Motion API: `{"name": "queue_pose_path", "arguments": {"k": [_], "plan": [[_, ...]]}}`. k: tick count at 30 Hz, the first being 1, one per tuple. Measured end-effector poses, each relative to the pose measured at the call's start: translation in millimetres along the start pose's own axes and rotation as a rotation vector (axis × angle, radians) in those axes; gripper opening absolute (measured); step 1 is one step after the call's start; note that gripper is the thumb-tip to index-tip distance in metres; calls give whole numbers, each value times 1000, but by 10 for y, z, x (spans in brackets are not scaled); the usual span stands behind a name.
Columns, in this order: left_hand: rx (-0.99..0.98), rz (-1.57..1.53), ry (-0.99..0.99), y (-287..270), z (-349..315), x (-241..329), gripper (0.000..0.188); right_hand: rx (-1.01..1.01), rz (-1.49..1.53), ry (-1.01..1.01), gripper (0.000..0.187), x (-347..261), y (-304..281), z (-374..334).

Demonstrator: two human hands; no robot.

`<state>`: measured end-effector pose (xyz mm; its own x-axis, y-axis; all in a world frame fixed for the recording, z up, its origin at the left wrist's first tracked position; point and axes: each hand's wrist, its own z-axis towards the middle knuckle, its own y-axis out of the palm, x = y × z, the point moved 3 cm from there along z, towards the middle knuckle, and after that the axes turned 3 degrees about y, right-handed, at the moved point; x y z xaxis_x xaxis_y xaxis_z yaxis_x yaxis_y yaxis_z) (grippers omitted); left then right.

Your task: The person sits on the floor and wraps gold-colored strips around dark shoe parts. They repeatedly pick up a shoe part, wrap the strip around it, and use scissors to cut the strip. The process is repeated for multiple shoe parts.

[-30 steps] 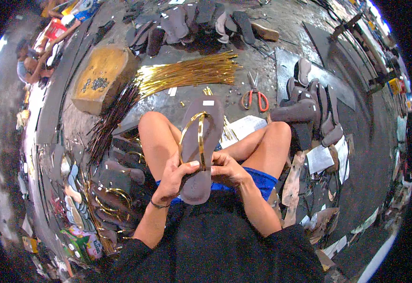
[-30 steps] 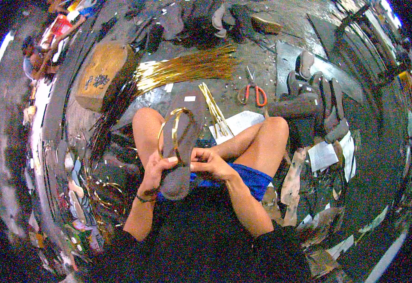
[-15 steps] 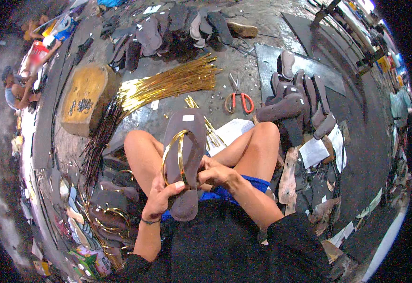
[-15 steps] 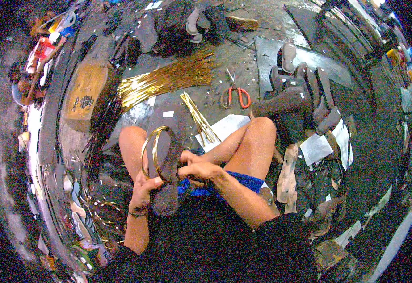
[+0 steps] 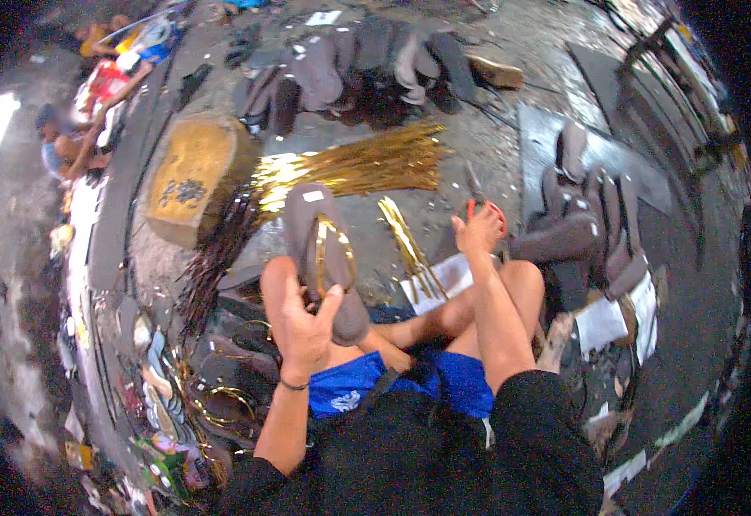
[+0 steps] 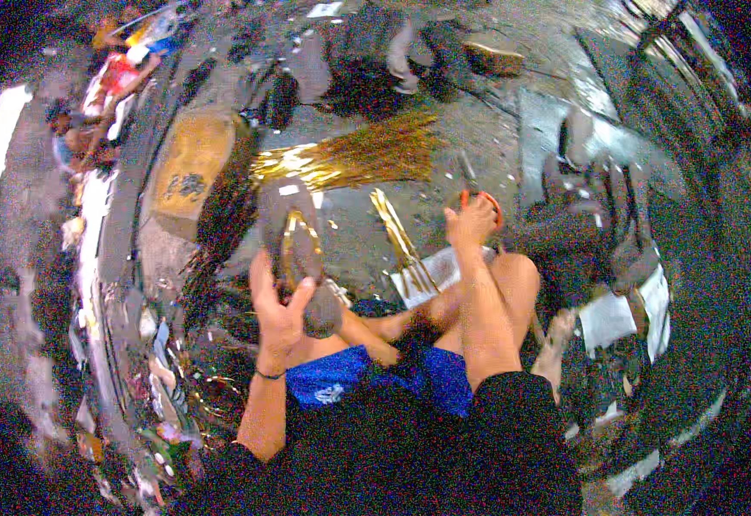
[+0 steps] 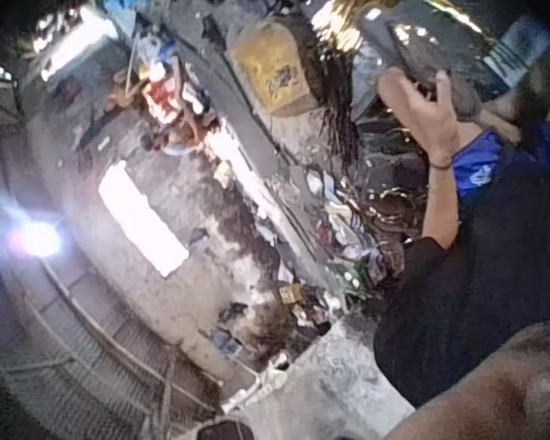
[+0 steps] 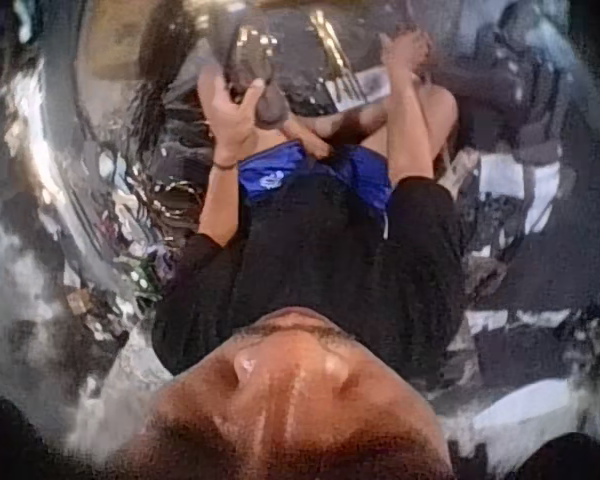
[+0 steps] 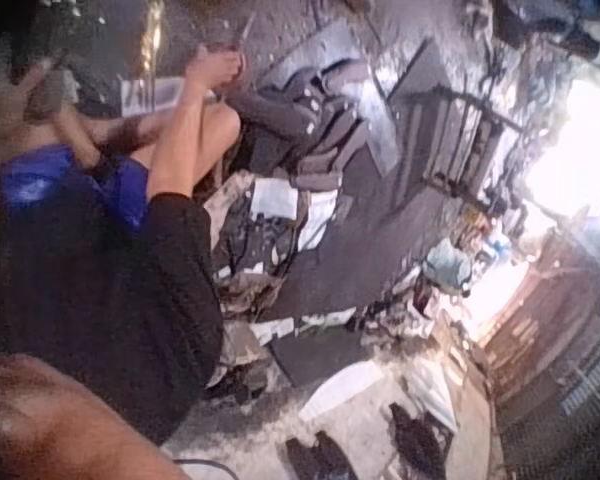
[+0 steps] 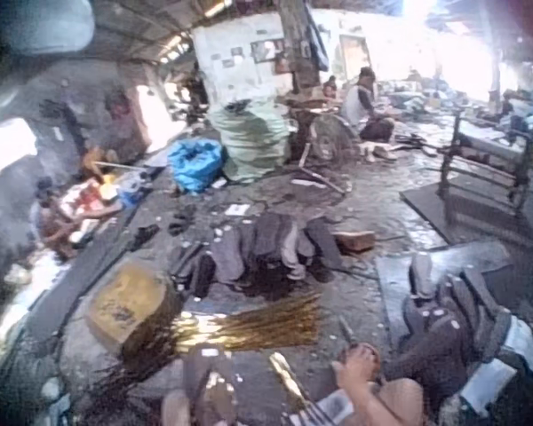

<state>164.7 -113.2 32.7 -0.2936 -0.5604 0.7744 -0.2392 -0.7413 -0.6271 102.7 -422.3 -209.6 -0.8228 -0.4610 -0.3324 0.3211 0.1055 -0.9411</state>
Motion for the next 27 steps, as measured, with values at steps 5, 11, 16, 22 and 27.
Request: {"name": "queue_pose_path", "arguments": {"k": [5, 11, 16, 22, 27], "plan": [[-26, -313, -249, 89, 107, -40, 69, -240, 250, 170, 65, 160, 146, 114], [-7, -495, -168, 129, 124, -137, 51, -863, 1009, 456, 32, 649, 469, 90], [48, -1665, -460, 128, 43, -668, 35, -1060, 1444, 464, 38, -553, -816, -953], [34, -1732, -473, 62, -65, -593, 38, -1096, 1111, -77, 48, -832, -1499, -2245], [29, -1552, -474, 60, -303, -536, 42, -943, 668, -409, 56, -1045, -1699, -2243]]}}
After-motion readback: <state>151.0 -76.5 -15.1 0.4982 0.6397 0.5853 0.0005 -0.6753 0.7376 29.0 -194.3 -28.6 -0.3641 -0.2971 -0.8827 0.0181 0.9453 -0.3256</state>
